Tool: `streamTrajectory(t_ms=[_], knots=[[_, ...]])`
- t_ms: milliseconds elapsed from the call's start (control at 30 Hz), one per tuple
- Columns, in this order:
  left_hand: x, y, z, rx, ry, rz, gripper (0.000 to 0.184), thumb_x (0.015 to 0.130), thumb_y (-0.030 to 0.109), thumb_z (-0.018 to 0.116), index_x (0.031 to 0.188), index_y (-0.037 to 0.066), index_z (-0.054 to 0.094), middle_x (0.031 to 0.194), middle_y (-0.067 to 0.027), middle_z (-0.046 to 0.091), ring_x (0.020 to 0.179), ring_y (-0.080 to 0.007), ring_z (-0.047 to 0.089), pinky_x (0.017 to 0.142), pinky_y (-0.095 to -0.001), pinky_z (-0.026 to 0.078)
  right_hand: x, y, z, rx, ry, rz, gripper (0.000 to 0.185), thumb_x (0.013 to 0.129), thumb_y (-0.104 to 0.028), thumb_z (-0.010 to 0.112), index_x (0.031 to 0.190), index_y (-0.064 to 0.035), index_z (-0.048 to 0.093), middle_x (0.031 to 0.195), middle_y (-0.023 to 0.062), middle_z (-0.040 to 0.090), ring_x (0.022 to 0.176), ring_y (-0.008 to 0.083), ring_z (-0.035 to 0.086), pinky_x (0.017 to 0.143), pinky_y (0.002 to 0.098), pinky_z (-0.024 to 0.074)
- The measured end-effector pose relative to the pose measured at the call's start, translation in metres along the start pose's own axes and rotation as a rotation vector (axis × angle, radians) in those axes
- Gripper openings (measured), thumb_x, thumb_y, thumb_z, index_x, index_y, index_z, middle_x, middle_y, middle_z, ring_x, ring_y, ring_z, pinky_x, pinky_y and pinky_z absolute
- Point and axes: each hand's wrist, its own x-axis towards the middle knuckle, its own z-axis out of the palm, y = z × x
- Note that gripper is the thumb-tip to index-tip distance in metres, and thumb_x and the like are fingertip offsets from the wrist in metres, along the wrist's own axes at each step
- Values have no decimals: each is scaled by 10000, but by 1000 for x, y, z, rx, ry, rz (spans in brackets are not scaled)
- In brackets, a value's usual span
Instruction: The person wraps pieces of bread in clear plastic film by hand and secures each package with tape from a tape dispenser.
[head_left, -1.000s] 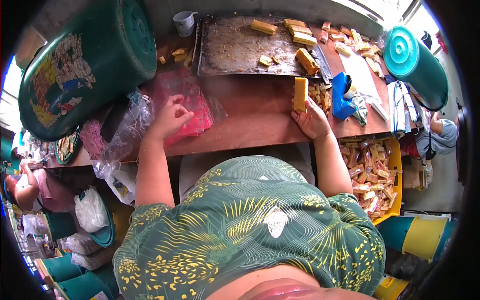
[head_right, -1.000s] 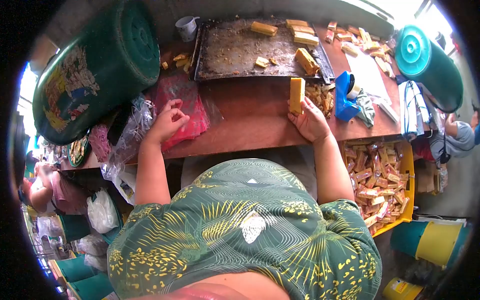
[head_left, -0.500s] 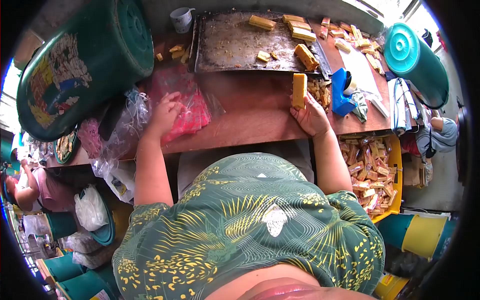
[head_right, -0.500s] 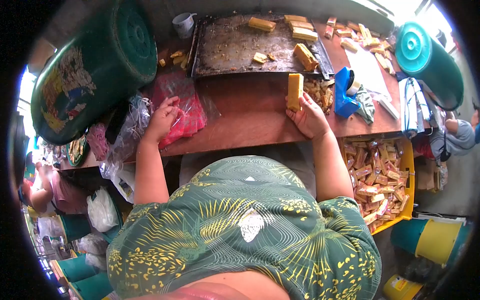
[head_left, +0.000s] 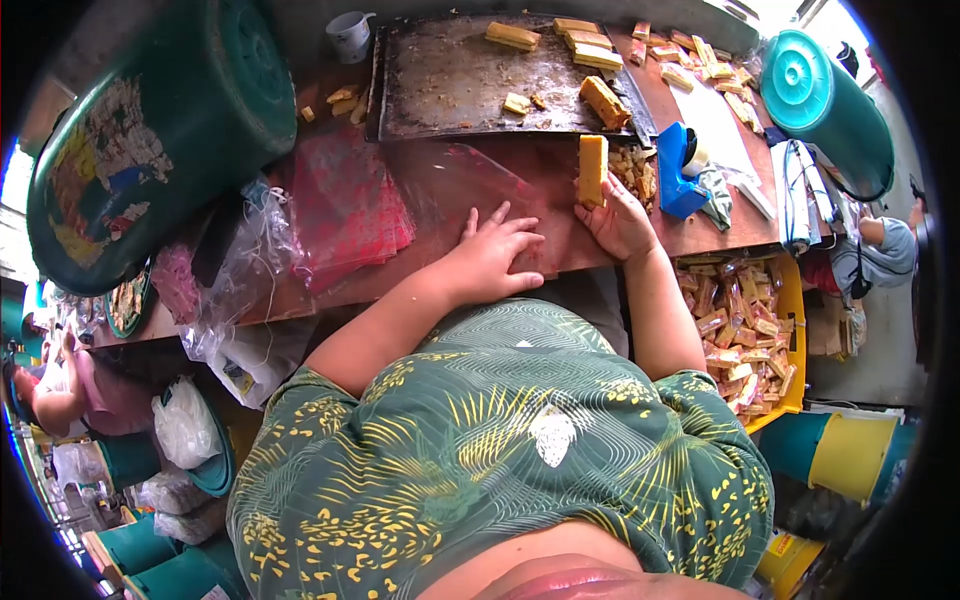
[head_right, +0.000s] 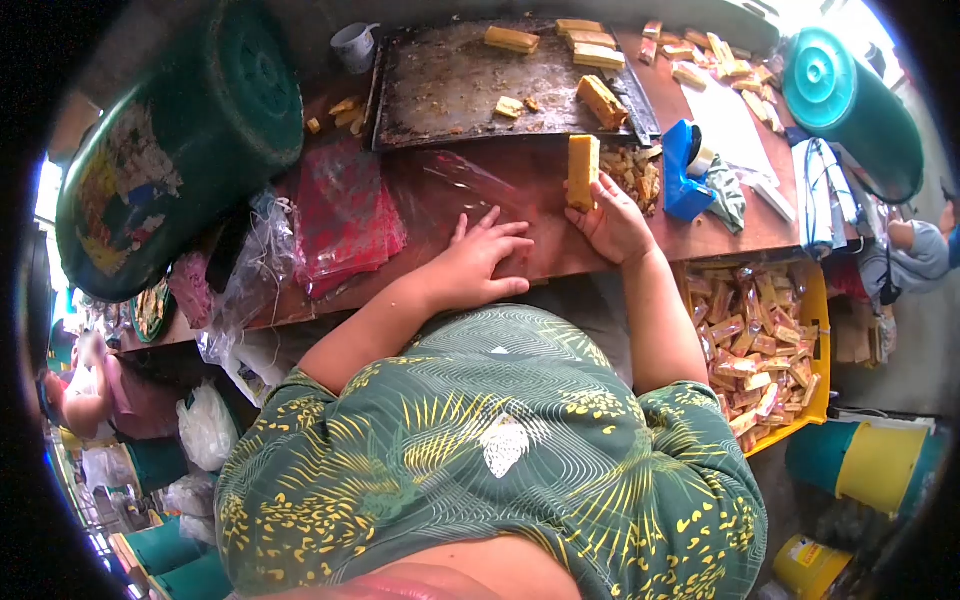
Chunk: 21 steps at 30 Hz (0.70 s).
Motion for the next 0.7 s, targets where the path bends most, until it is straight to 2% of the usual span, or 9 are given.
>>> streamTrajectory(t_ms=[100, 133, 200, 300, 433, 533, 567, 667, 700], knots=[[7, -16, -11, -403, 36, -65, 437, 898, 313, 767, 1229, 40, 685, 1320, -175, 653, 1350, -354, 535, 1167, -455, 386, -1, 2, -2, -14, 5, -41, 425, 1042, -202, 625, 1434, -112, 487, 1301, 98, 643, 1145, 193, 643, 952, 370, 567], [6, -24, -19, -357, 163, -150, 453, 888, 309, 769, 1233, 29, 681, 1293, -195, 657, 1302, -362, 556, 1139, -415, 423, -3, 4, -4, -17, 4, -55, 426, 1040, -198, 629, 1433, -110, 489, 1302, 100, 642, 1147, 193, 641, 952, 371, 566], [2, -49, -34, 88, 368, -227, 422, 886, 223, 767, 1249, 27, 676, 1290, -176, 645, 1217, -353, 595, 1066, -458, 472, -4, 7, -5, -55, -13, -68, 466, 1028, -192, 645, 1454, -108, 476, 1300, 96, 639, 1169, 201, 635, 971, 400, 558], [-13, -81, -23, 559, 447, -269, 324, 885, 194, 751, 1161, 34, 693, 1234, -140, 670, 1182, -340, 606, 1036, -475, 484, -5, 20, 35, -59, -48, -77, 538, 1019, -178, 656, 1500, -97, 430, 1334, 82, 613, 1203, 205, 623, 1003, 414, 537], [-5, -61, -26, 341, 267, -291, 234, 869, 178, 764, 1003, 22, 652, 1164, -141, 680, 1161, -308, 625, 986, -480, 504, 23, 52, 70, -147, -44, -54, 540, 1016, -187, 664, 1494, -93, 430, 1330, 97, 609, 1198, 210, 629, 993, 419, 538], [-1, -69, -25, -11, 347, -393, 265, 868, 156, 780, 1025, 19, 617, 1139, -140, 686, 1023, -274, 691, 872, -433, 553, 42, 77, 73, -203, 45, -162, 481, 1033, -146, 630, 1469, -70, 441, 1311, 94, 610, 1181, 205, 630, 1007, 410, 527], [0, -73, -20, -205, 410, -481, 319, 879, 190, 772, 1096, 34, 597, 1029, -127, 698, 886, -285, 712, 787, -400, 573, 38, 74, 72, -100, 40, -156, 453, 1050, -134, 607, 1461, -32, 448, 1318, 66, 598, 1160, 157, 617, 1003, 329, 515], [2, -67, -28, -300, 349, -572, 500, 897, 244, 783, 1252, 8, 521, 1087, -143, 711, 882, -245, 727, 784, -385, 584, 34, 69, 61, -22, 20, -151, 450, 1055, -135, 596, 1460, -25, 435, 1339, 79, 593, 1163, 163, 621, 1016, 347, 516], [5, -68, -31, -297, 267, -614, 704, 900, 269, 791, 1430, 7, 409, 1176, -167, 701, 949, -243, 727, 822, -370, 582, 34, 68, 63, -17, 17, -156, 451, 1056, -130, 592, 1463, -30, 424, 1344, 91, 592, 1168, 166, 623, 999, 350, 527]])
